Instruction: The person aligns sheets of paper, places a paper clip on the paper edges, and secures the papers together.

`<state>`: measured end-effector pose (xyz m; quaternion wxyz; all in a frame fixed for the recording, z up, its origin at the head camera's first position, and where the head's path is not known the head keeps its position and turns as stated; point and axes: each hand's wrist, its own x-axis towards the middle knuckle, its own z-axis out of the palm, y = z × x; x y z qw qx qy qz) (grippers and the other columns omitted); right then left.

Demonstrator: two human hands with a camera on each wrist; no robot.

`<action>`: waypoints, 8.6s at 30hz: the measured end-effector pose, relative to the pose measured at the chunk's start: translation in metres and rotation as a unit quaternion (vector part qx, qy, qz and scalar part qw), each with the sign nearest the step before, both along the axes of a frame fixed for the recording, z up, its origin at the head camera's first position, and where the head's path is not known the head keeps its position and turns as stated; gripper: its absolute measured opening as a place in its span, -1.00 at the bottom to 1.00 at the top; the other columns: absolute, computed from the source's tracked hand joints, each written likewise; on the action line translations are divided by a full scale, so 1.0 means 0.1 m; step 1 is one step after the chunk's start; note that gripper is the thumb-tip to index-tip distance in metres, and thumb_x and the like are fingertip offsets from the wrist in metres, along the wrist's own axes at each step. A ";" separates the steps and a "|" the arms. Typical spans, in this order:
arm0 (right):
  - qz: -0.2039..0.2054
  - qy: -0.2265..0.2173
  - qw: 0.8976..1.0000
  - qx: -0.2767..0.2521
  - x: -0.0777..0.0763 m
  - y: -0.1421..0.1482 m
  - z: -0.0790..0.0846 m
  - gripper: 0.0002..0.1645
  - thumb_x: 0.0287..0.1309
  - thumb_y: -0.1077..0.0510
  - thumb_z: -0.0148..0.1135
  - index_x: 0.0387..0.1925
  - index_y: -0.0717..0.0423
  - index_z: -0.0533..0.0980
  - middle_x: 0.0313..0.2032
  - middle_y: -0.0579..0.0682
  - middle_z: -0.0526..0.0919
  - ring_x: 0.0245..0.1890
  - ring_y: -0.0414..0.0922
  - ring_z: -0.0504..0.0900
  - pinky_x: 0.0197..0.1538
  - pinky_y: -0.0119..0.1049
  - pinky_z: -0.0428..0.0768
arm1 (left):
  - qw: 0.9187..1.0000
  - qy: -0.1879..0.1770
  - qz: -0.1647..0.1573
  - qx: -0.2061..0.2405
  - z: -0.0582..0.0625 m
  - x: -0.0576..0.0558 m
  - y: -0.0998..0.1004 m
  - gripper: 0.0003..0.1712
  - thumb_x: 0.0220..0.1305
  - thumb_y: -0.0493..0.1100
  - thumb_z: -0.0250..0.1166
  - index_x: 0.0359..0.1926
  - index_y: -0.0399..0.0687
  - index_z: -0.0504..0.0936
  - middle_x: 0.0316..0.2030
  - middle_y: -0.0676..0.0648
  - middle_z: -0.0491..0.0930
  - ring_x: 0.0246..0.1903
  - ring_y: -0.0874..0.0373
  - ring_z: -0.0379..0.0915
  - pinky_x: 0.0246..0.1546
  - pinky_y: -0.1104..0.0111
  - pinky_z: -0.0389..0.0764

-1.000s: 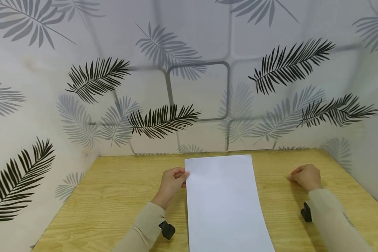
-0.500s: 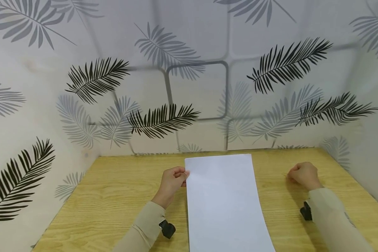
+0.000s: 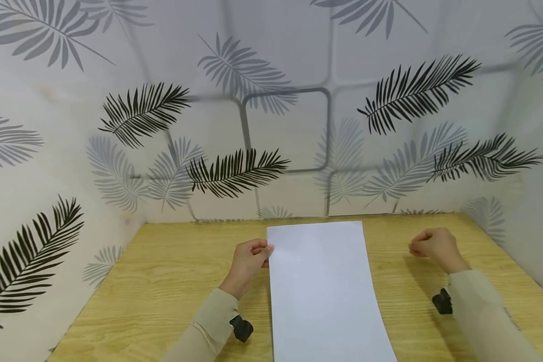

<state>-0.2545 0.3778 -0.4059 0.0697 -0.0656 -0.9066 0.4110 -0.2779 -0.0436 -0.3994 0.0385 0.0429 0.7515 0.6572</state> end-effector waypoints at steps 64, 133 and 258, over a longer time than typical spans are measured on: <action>0.123 0.100 0.982 -0.099 0.10 -0.54 0.37 -0.56 0.21 0.16 0.30 -0.01 0.43 0.49 -0.29 0.10 0.66 -0.36 -0.27 0.67 -0.23 -0.42 0.61 | 1.000 0.006 -0.005 0.003 -0.06 -0.01 0.01 -0.76 0.32 -0.28 0.24 -0.08 -0.41 0.58 -0.37 -0.09 0.60 -0.44 0.21 0.49 -0.19 0.14 0.62; 0.153 0.177 0.942 -0.240 -0.11 -1.50 0.56 -0.67 0.21 0.31 0.25 -0.09 0.55 0.54 -0.21 0.31 0.68 -0.34 -0.25 0.71 -0.17 -0.36 0.63 | 1.000 0.011 -0.017 0.010 0.04 -0.01 0.06 -0.79 0.30 -0.25 0.27 -0.14 -0.35 0.62 -0.43 -0.04 0.57 -0.46 0.19 0.49 -0.21 0.17 0.63; 0.141 0.349 0.926 0.015 -0.15 -2.28 0.43 -0.77 -0.10 0.25 0.51 -0.30 0.19 0.71 -0.27 0.06 0.73 -0.19 0.04 0.51 -0.01 0.07 0.29 | 0.994 0.099 -0.035 0.016 0.09 0.09 0.18 -0.80 0.29 -0.30 0.27 -0.16 -0.37 0.68 -0.35 -0.23 0.69 -0.48 0.24 0.59 -0.39 0.37 0.64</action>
